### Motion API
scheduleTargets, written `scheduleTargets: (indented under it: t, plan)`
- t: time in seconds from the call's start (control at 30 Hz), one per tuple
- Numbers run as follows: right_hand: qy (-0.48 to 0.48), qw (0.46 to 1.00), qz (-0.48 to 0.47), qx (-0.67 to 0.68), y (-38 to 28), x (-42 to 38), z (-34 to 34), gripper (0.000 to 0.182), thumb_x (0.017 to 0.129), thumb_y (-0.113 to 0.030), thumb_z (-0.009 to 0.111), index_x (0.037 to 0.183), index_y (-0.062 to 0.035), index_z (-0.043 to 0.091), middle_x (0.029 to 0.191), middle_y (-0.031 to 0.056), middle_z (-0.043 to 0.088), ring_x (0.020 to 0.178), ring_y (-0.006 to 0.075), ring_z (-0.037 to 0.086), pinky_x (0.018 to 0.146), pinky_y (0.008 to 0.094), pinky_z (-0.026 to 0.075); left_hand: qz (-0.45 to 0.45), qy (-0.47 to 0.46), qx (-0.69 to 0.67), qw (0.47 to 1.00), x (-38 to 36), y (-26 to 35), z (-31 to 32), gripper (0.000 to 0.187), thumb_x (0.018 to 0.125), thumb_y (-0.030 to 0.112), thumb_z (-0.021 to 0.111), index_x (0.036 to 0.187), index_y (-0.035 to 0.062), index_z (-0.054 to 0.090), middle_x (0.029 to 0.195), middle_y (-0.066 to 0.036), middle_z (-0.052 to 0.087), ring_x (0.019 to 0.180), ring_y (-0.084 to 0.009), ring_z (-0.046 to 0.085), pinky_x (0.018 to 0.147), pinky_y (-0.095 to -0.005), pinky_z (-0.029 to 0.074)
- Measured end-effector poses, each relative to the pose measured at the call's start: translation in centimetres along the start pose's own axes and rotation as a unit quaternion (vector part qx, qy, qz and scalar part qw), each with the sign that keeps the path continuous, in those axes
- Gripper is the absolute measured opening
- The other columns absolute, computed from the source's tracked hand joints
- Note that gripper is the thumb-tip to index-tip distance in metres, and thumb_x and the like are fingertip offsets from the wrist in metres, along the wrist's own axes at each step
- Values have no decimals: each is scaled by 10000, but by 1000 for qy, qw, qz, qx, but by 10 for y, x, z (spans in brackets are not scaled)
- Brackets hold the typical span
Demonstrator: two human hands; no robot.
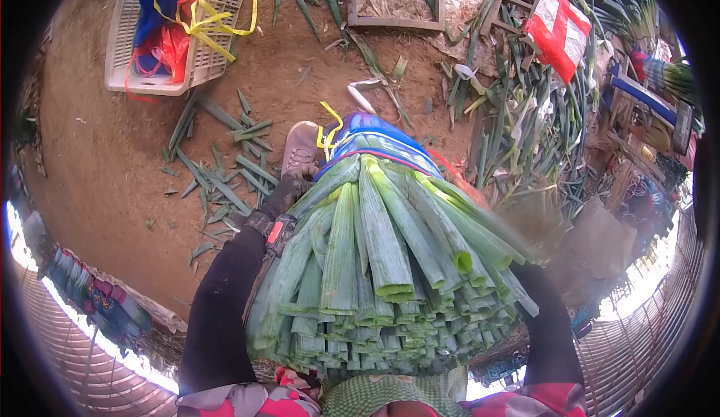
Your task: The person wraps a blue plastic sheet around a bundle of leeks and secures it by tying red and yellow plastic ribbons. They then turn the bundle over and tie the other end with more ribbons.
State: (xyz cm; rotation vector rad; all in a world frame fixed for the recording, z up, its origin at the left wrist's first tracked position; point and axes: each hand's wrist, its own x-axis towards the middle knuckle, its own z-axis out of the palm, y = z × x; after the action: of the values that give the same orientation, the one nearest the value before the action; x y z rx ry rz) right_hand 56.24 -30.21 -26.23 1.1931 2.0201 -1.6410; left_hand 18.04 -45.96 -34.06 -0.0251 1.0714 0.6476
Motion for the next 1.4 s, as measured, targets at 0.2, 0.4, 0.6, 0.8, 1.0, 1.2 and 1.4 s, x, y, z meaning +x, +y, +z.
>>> scheduleTargets:
  t: [0.2,0.4,0.6,0.8,1.0,1.2,1.4]
  plan:
    - [6,1000,-5,5,2,2,-1,268,915,-254,445,1059,-41,522,1022,178,543,985,335,543,908,410,404,-35,-13,-23,999,-33,24,25,209,841,212,652,942,40,588,904,-23,639,812,-105,591,723,-280,491]
    - [11,1000,-4,-10,-18,-5,-12,292,932,-279,421,1069,-45,529,1057,184,551,1001,331,544,864,385,427,85,111,200,970,-80,28,66,250,858,228,664,966,33,551,834,-32,579,737,-111,541,678,-264,457]
    - [83,994,-65,-11,5,-15,7,324,888,-333,451,849,-14,493,809,170,502,781,356,522,684,428,405,80,140,381,911,-159,64,147,284,907,250,588,1065,22,530,892,-51,585,790,-145,556,713,-266,459]
    - [83,992,-74,64,-72,-99,-38,221,794,-141,570,691,6,441,631,172,410,625,361,467,581,432,370,-44,108,50,992,-138,67,113,331,906,291,579,1117,36,557,1044,-50,585,973,-147,549,899,-291,432]
    - [167,981,-45,85,-81,-132,-33,182,797,-130,621,759,0,499,691,150,483,678,346,488,615,421,391,43,16,283,958,-122,85,126,330,863,150,602,1152,10,525,1039,-25,572,957,-100,531,884,-258,422]
    - [258,960,-79,76,-81,-136,-15,135,814,-135,611,819,-33,523,721,131,489,712,318,502,645,420,409,76,-83,640,760,-71,185,147,344,826,115,574,1149,-1,583,1080,-116,637,1011,-184,590,890,-321,454]
    - [300,949,-55,76,-84,-137,-14,169,836,-176,604,870,-38,512,776,119,474,754,304,485,677,412,397,33,-318,666,674,5,213,335,267,881,162,516,1087,18,607,1064,-141,629,951,-255,609,837,-327,472]
